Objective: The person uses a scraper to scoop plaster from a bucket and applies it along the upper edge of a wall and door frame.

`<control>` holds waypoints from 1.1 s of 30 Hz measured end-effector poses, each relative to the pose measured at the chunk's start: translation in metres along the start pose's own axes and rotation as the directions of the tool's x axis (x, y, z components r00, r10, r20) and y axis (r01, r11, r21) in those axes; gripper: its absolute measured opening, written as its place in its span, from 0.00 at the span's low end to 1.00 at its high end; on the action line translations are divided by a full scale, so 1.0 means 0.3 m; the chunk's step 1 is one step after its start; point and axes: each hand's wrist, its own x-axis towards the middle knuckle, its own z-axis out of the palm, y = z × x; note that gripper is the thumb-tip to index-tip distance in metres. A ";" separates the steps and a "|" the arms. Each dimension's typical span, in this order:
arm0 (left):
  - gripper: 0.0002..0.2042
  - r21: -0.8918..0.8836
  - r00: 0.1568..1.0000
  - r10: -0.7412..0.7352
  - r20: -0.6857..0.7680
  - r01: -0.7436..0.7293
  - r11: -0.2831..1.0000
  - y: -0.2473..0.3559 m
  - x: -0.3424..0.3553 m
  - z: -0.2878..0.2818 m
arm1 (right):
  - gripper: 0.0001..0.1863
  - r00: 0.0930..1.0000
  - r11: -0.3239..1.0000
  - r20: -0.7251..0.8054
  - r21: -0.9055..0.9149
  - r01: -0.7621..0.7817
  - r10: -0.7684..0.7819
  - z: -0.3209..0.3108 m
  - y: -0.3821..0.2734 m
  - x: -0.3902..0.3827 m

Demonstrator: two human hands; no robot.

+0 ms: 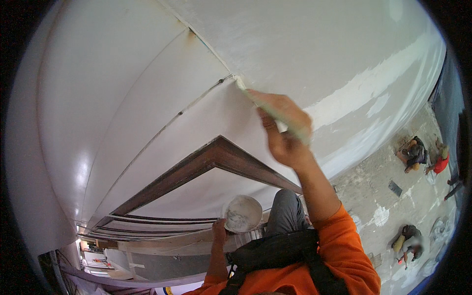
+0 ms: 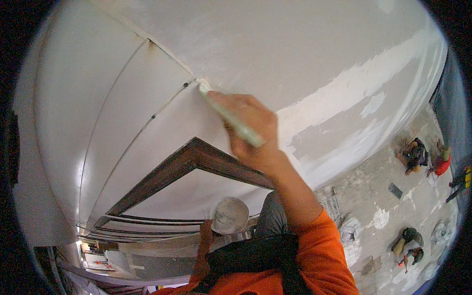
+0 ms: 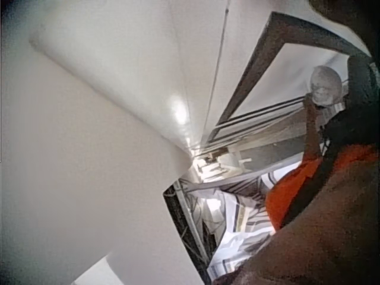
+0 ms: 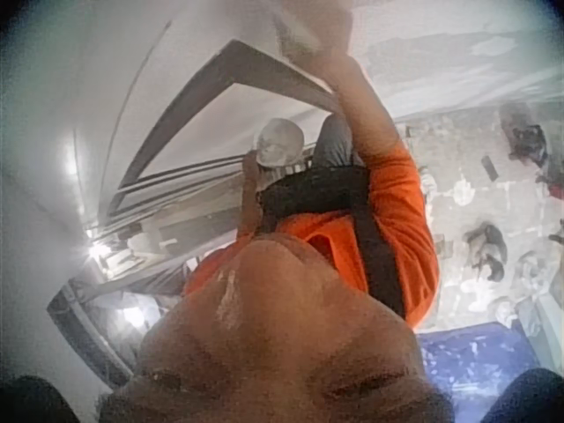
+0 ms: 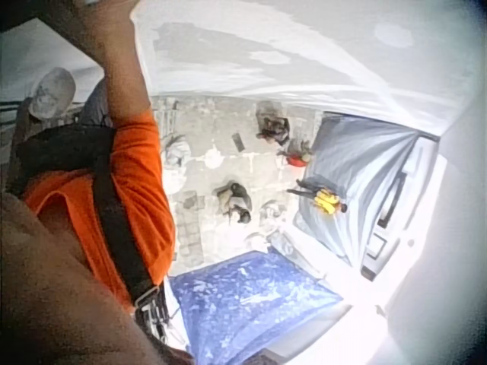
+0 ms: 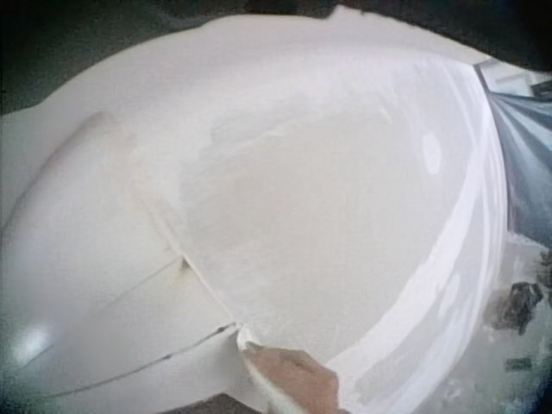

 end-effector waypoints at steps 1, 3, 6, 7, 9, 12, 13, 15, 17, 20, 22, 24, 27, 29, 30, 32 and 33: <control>0.14 0.007 0.998 0.069 0.002 -0.069 0.998 -0.038 0.005 -0.038 | 0.15 0.995 0.986 -0.001 0.136 -0.099 0.100 -0.013 0.009 -0.003; 0.14 0.061 0.993 0.110 0.030 -0.112 0.992 -0.068 0.005 -0.038 | 0.12 0.926 0.888 -0.005 0.286 -0.360 0.377 -0.053 -0.048 0.016; 0.14 0.101 0.999 0.038 0.034 -0.041 0.994 0.034 -0.022 0.032 | 0.12 0.959 0.944 0.027 0.168 -0.282 0.282 -0.073 -0.017 0.036; 0.14 0.138 0.998 0.061 0.032 -0.065 0.988 0.078 -0.038 0.041 | 0.13 0.971 0.960 0.055 0.146 -0.240 0.234 -0.070 -0.005 0.045; 0.13 0.232 0.970 0.236 0.060 -0.243 0.942 0.102 -0.047 0.046 | 0.14 0.992 0.989 0.065 0.098 -0.111 0.105 -0.064 0.017 0.064; 0.13 0.216 0.978 0.201 0.061 -0.209 0.954 0.094 -0.044 0.033 | 0.16 0.994 0.998 0.108 0.063 0.003 -0.010 -0.070 0.032 0.086; 0.13 0.210 0.986 0.153 0.064 -0.163 0.964 0.092 -0.041 0.027 | 0.17 0.991 0.998 0.126 0.057 0.028 -0.035 -0.074 0.033 0.093; 0.12 0.209 0.996 0.057 0.075 -0.072 0.975 0.095 -0.039 0.019 | 0.18 0.991 0.997 0.121 0.053 0.048 -0.055 -0.077 0.035 0.097; 0.12 0.122 0.999 0.027 0.040 -0.032 0.992 0.093 -0.039 0.035 | 0.19 0.989 0.996 0.132 0.066 0.061 -0.069 -0.078 0.041 0.105; 0.11 -0.077 0.988 -0.152 -0.009 0.151 0.985 0.073 -0.005 0.048 | 0.19 0.982 0.994 0.174 0.093 0.061 -0.076 -0.083 0.051 0.115; 0.11 -0.101 0.964 -0.267 -0.004 0.266 0.959 0.061 0.008 0.041 | 0.19 0.976 0.995 0.207 0.090 0.054 -0.072 -0.098 0.051 0.117; 0.11 -0.024 0.964 -0.266 0.012 0.266 0.964 0.059 0.009 0.025 | 0.18 0.975 0.997 0.223 0.083 0.002 -0.021 -0.108 0.049 0.119; 0.11 0.033 0.990 -0.132 0.042 0.131 0.991 0.012 0.007 0.000 | 0.16 0.954 0.985 0.283 0.107 -0.138 0.103 -0.135 0.037 0.112; 0.12 0.046 0.993 -0.109 0.040 0.107 0.993 0.004 0.000 -0.016 | 0.14 0.935 0.954 0.285 0.148 -0.259 0.210 -0.143 0.036 0.090; 0.12 0.035 0.989 -0.136 0.052 0.134 0.990 0.007 0.005 -0.002 | 0.13 0.928 0.935 0.260 0.166 -0.315 0.266 -0.153 0.038 0.083; 0.12 0.033 0.979 -0.193 0.060 0.192 0.981 0.020 0.009 0.011 | 0.13 0.931 0.926 0.222 0.182 -0.331 0.289 -0.155 0.039 0.073; 0.12 0.034 0.975 -0.212 0.063 0.210 0.977 0.030 0.011 0.012 | 0.14 0.944 0.940 0.208 0.177 -0.293 0.255 -0.144 0.038 0.072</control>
